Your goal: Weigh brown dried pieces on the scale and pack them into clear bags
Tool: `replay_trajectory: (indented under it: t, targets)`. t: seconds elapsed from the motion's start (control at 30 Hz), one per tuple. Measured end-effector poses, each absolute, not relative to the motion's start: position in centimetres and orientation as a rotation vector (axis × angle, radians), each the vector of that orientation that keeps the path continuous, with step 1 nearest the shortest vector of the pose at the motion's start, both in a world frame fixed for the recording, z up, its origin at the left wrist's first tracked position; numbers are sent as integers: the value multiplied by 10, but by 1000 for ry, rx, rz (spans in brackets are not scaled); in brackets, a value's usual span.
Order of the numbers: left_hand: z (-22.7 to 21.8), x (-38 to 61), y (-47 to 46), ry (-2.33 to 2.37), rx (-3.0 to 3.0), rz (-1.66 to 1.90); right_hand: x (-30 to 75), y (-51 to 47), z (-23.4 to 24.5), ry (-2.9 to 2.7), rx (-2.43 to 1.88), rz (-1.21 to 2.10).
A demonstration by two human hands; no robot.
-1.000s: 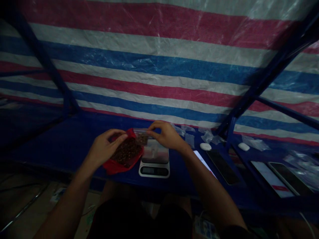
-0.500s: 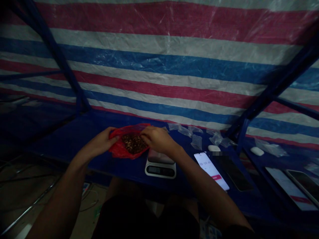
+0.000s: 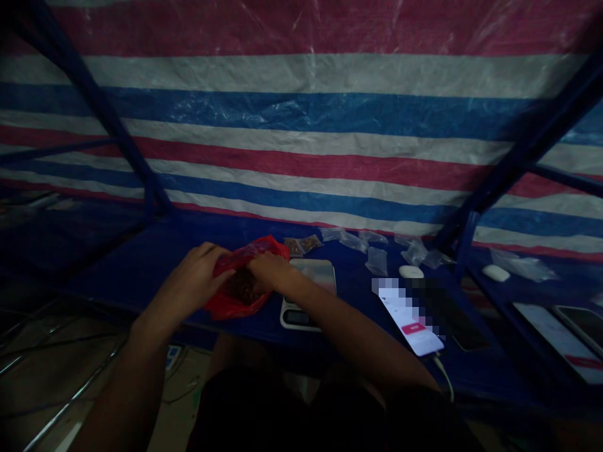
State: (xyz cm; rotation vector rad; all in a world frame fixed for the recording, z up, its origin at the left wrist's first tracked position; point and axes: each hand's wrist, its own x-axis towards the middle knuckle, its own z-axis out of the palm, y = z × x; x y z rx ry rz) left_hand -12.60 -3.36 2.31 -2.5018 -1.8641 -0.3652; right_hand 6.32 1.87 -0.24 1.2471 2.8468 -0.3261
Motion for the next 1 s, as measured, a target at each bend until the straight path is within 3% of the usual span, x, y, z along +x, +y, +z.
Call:
replay_trajectory:
  t: [0.13, 0.37, 1.0]
  targets:
    - [8, -112, -27, -1791, -2896, -230, 61, 22, -5, 2795, 1255, -284]
    - [-28, -105, -3, -1894, -2822, -207, 65, 24, -12, 2796, 1323, -196]
    - [-22, -104, 4, -1871, -2963, -266, 89, 25, -5, 2970, 1460, -467]
